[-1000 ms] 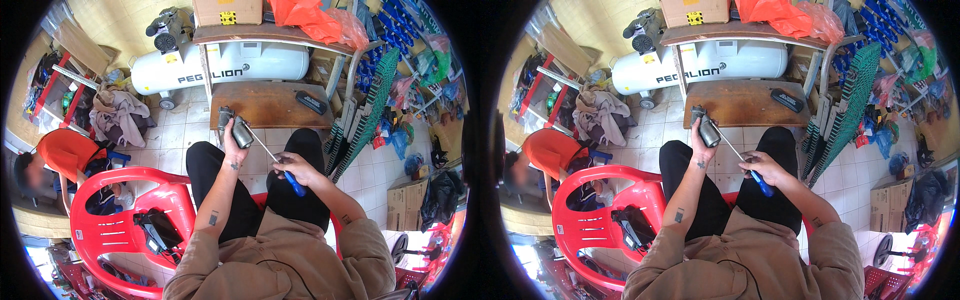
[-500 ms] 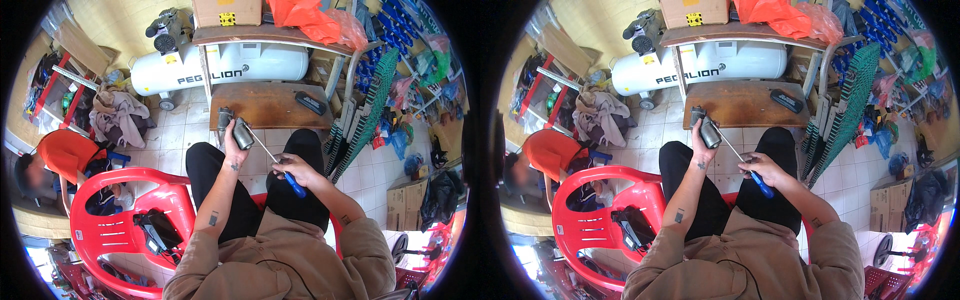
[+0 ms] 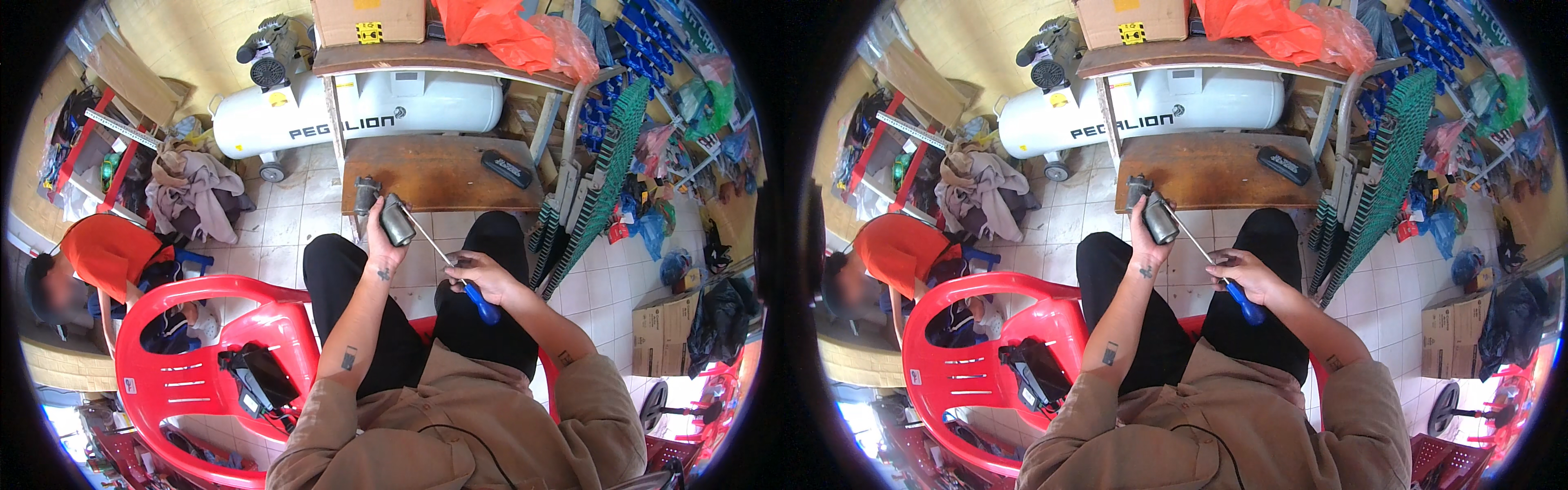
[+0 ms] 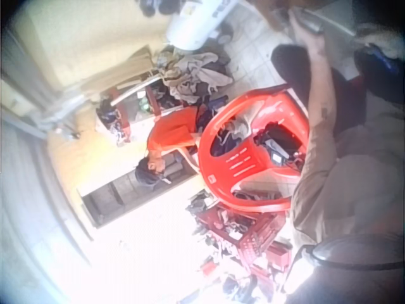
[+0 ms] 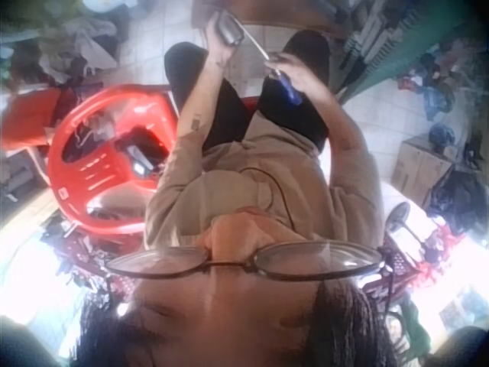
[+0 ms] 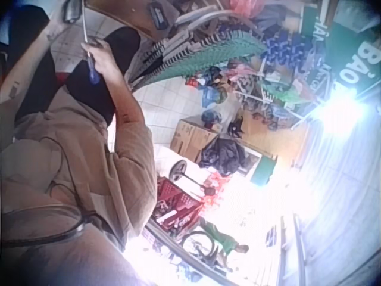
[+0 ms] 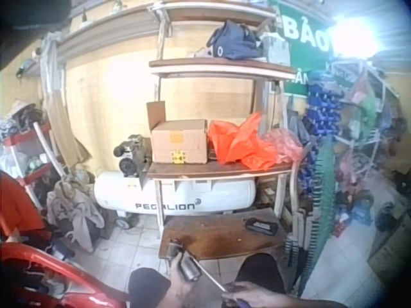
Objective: The person uses a screwdriver to loosen and remove screws from a metal component while holding it by hand, occasionally rotating the part to reach different screws.
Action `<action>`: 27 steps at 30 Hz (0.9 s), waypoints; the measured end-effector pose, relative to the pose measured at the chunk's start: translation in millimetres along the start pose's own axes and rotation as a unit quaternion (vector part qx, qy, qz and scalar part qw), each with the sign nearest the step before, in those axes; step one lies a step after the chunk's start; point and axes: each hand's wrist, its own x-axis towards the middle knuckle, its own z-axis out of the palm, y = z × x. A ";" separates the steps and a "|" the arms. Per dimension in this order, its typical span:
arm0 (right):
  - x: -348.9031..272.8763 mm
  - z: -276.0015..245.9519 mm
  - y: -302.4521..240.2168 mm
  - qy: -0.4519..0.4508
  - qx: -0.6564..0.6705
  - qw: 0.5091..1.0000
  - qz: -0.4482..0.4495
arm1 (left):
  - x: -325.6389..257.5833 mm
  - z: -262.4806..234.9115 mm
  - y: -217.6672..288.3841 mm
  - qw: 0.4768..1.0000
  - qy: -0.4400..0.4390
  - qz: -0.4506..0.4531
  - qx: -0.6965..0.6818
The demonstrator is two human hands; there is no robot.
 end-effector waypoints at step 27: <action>-3.2 13.8 -8.2 0.040 -0.033 0.997 -0.051 | 1.5 -1.7 -6.6 0.998 0.034 0.000 0.055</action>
